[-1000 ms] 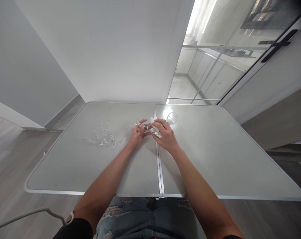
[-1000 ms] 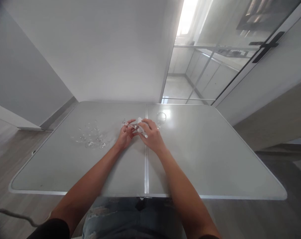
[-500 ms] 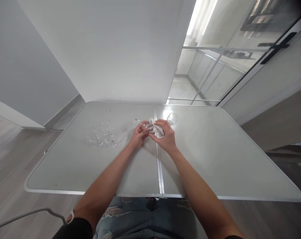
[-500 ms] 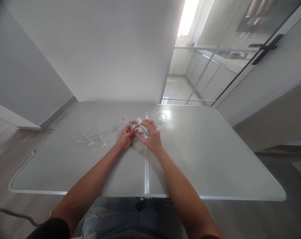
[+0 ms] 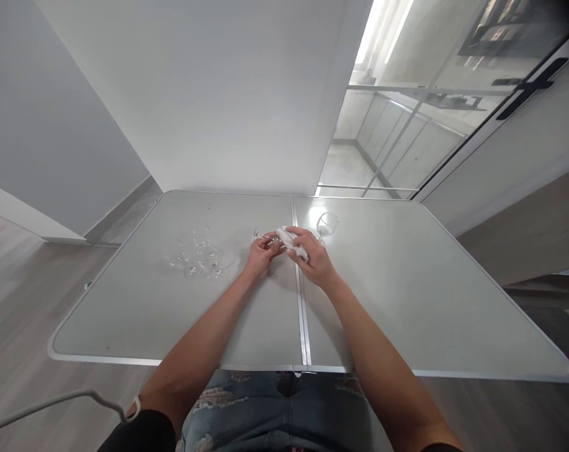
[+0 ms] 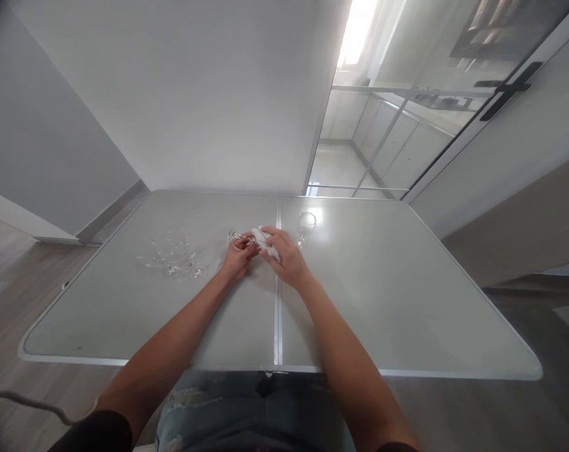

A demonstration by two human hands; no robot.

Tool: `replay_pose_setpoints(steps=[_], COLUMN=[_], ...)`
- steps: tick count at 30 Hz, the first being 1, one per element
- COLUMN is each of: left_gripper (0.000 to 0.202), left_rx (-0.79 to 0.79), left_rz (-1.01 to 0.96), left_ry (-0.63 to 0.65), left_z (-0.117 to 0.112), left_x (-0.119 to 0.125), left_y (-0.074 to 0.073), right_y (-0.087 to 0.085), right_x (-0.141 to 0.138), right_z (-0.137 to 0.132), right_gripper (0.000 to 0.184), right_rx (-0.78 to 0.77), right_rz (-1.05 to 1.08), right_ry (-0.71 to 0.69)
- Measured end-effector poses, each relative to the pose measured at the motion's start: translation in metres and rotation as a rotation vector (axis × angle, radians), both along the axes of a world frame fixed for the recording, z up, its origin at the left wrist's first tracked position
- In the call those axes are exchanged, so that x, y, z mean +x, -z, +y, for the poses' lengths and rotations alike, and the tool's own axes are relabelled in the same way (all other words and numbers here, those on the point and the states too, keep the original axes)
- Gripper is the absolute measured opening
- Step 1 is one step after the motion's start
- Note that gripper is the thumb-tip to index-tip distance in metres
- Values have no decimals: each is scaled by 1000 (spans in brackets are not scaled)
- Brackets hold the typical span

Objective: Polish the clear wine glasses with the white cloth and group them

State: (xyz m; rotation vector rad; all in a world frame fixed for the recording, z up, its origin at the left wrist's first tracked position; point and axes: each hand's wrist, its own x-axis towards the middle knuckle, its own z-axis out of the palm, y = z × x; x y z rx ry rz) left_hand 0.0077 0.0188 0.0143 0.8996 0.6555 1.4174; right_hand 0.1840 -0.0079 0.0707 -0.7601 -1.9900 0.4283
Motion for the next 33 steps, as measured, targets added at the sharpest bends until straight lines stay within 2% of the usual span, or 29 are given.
replay_pose_setpoints(steps=[3,5,7,12,14,16,20,21,23,25,28,31,33], left_gripper=[37,39,43,39,36,34,35,36,37,36,36,39,41], left_rx=[10,33,51,76,74,63,49,47,46,48,40,32,27], left_rz=[37,46,41,27,25,16,35,44,50,37,2,-41,-61], left_ry=[-3,1,23,-22,-45,-65,-88,-87,-80,-66,-32,-30,-56], left_z=[-1,-1,0,3,3,3,3,3,4,4,4,4,5], left_x=[0,-1,-2,-6,-7,-7,-6,-5,-5,-5,-6,-8,-9], left_y=[-1,0,1,2,2,0,-2,-2,-2,0,2,3,4], right_y=[-5,-6,-3,12,16,15,8,6,5,6,10,14,15], right_x=[-2,-3,-4,-5,-6,-6,-6,-6,-5,-5,-7,-10,-12], right_z=[-2,-3,-2,5,6,5,2,1,1,2,5,8,9], right_gripper=[20,31,33,35,39,36,25,24,24,25,30,33,34], right_rx=[75,37,-103,-636,-688,-569,-102,-31,3,-96,-451,-833,-987], right_rz=[-121,-54,106,495,549,483,138,62,9,113,445,769,905], right_ry=[-102,-88,-31,128,146,139,20,-30,-65,-12,42,-37,-106])
